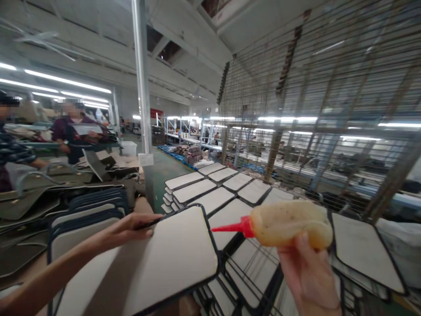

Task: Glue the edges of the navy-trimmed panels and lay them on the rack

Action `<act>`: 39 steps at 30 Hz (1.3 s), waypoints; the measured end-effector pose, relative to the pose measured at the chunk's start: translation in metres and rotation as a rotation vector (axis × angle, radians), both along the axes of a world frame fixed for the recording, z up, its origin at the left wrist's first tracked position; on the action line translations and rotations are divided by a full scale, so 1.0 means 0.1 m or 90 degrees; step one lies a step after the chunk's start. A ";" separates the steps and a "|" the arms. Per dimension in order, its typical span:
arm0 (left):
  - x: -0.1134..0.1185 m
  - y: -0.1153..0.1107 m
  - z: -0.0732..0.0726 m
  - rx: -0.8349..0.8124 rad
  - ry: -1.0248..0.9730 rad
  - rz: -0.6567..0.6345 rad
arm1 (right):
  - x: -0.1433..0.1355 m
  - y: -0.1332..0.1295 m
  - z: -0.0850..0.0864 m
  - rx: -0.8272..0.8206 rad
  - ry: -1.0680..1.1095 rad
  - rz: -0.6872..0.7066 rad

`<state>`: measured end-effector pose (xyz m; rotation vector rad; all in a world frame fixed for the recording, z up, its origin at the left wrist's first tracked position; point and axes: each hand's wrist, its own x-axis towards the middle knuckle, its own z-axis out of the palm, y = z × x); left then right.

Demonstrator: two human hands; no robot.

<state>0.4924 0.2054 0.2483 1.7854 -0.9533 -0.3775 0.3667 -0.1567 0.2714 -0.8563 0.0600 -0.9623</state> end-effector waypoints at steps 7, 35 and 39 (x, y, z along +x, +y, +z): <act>-0.22 -0.08 0.21 0.090 -0.026 -0.053 | 0.12 -0.17 0.07 -0.173 -0.024 0.075; -0.43 -0.19 0.18 0.058 0.025 -0.050 | -0.10 -0.52 -0.12 -0.196 0.040 0.205; -0.34 -0.25 0.00 0.028 0.020 0.025 | -0.10 -0.38 -0.02 -0.084 0.029 0.097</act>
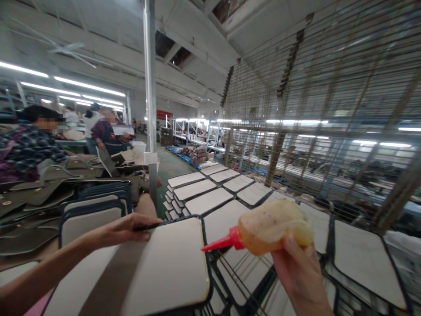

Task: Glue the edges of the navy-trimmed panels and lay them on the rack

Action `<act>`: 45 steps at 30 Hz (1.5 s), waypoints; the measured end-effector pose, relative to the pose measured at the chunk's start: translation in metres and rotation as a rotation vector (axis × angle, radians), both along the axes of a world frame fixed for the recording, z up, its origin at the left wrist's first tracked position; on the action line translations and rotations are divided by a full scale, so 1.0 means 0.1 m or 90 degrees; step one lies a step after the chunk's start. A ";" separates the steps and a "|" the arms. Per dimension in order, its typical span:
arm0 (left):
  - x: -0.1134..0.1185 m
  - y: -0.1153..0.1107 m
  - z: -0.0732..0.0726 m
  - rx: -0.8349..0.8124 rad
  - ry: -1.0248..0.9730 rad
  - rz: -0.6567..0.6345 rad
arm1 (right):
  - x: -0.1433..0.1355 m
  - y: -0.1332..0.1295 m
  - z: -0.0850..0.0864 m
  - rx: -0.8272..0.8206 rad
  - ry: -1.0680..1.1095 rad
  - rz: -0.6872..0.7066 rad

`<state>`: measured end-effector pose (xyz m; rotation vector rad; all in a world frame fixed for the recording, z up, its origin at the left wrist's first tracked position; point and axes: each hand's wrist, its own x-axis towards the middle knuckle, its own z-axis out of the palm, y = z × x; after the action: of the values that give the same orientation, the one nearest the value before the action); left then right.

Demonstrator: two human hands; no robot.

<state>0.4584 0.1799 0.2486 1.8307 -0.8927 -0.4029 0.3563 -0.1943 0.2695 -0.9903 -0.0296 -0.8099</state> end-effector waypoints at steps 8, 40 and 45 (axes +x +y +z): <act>0.15 -0.61 -0.67 -0.317 0.257 0.270 | 0.00 0.30 -0.58 0.041 -0.004 -0.097; 0.87 -0.65 -0.42 -0.280 0.385 -0.008 | 0.39 1.03 -1.05 -0.246 0.114 -0.306; 0.94 -0.61 -0.38 -0.267 0.374 0.023 | 0.16 1.23 -1.30 -0.299 0.133 -0.281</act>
<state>0.5529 0.1192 0.2105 1.2386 -0.4856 -0.6362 0.3724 -0.0714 0.1391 -1.5543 0.1921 -1.1256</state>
